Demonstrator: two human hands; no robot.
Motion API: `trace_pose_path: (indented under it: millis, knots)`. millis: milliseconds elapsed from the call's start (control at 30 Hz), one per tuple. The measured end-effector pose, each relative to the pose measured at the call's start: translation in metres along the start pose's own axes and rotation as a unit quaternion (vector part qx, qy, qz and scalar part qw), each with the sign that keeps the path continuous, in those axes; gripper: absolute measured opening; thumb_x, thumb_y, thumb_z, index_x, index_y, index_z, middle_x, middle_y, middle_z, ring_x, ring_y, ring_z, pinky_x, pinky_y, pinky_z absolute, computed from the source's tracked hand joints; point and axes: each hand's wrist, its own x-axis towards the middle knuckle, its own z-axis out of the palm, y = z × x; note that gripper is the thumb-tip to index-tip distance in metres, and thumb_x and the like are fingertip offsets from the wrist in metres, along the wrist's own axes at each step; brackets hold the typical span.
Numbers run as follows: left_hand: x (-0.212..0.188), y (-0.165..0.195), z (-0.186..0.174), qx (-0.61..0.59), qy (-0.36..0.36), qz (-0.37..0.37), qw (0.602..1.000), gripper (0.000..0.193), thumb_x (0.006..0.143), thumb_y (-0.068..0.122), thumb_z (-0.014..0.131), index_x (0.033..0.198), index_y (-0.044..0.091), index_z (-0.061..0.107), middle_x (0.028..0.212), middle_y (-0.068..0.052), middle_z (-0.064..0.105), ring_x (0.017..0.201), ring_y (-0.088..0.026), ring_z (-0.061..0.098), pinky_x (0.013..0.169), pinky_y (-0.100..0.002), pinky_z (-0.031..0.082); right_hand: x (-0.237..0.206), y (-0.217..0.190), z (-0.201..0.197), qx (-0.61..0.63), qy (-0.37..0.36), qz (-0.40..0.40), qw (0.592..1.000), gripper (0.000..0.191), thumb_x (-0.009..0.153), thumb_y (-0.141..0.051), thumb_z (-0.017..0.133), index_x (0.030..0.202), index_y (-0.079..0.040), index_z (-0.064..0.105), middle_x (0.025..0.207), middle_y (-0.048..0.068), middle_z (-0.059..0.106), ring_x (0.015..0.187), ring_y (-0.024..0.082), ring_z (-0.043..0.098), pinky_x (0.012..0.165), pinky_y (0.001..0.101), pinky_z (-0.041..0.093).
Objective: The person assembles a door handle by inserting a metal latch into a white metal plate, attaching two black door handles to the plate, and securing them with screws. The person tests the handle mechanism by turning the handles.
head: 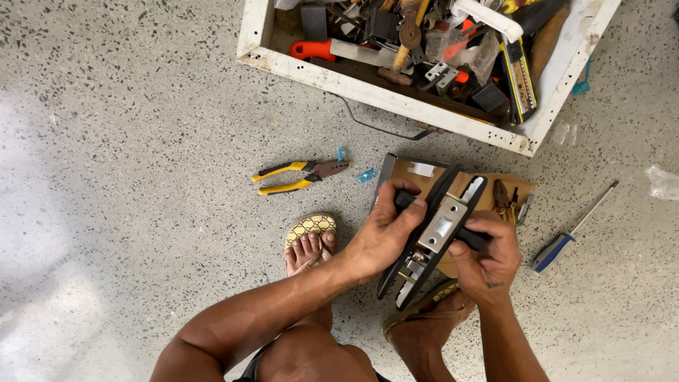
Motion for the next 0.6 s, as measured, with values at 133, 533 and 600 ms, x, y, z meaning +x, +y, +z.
trace_pose_path:
  millis: [133, 533, 600]
  knots:
    - [0.002, 0.003, -0.002, -0.024, -0.019, -0.006, 1.0, 0.049, 0.103, 0.036, 0.056, 0.14, 0.01, 0.036, 0.11, -0.015, 0.054, 0.099, -0.017, 0.058, 0.075, -0.03, 0.057, 0.0, -0.008, 0.005, 0.001, 0.015, 0.037, 0.999, 0.036, 0.097, -0.019, 0.078, 0.121, -0.003, 0.057, 0.114, 0.006, 0.067, 0.103, 0.011, 0.065, 0.09, 0.0254, 0.055]
    - [0.006, 0.016, -0.017, -0.252, -0.082, -0.067, 0.962, 0.064, 0.102, 0.035, 0.066, 0.15, 0.011, 0.031, 0.132, -0.025, 0.054, 0.108, -0.033, 0.068, 0.085, -0.048, 0.063, 0.028, -0.037, 0.005, -0.119, -0.06, -0.005, 0.991, 0.049, 0.085, -0.013, 0.08, 0.128, -0.003, 0.059, 0.111, 0.009, 0.067, 0.106, 0.02, 0.065, 0.096, 0.0348, 0.052]
    - [0.008, 0.016, -0.022, -0.293, -0.107, -0.09, 0.946, 0.075, 0.096, 0.037, 0.071, 0.153, 0.016, 0.026, 0.133, -0.028, 0.054, 0.104, -0.038, 0.069, 0.078, -0.053, 0.063, 0.036, -0.043, -0.005, -0.122, -0.071, -0.066, 0.988, 0.054, 0.086, -0.013, 0.075, 0.135, -0.001, 0.054, 0.122, 0.015, 0.063, 0.119, 0.027, 0.061, 0.111, 0.0415, 0.05]
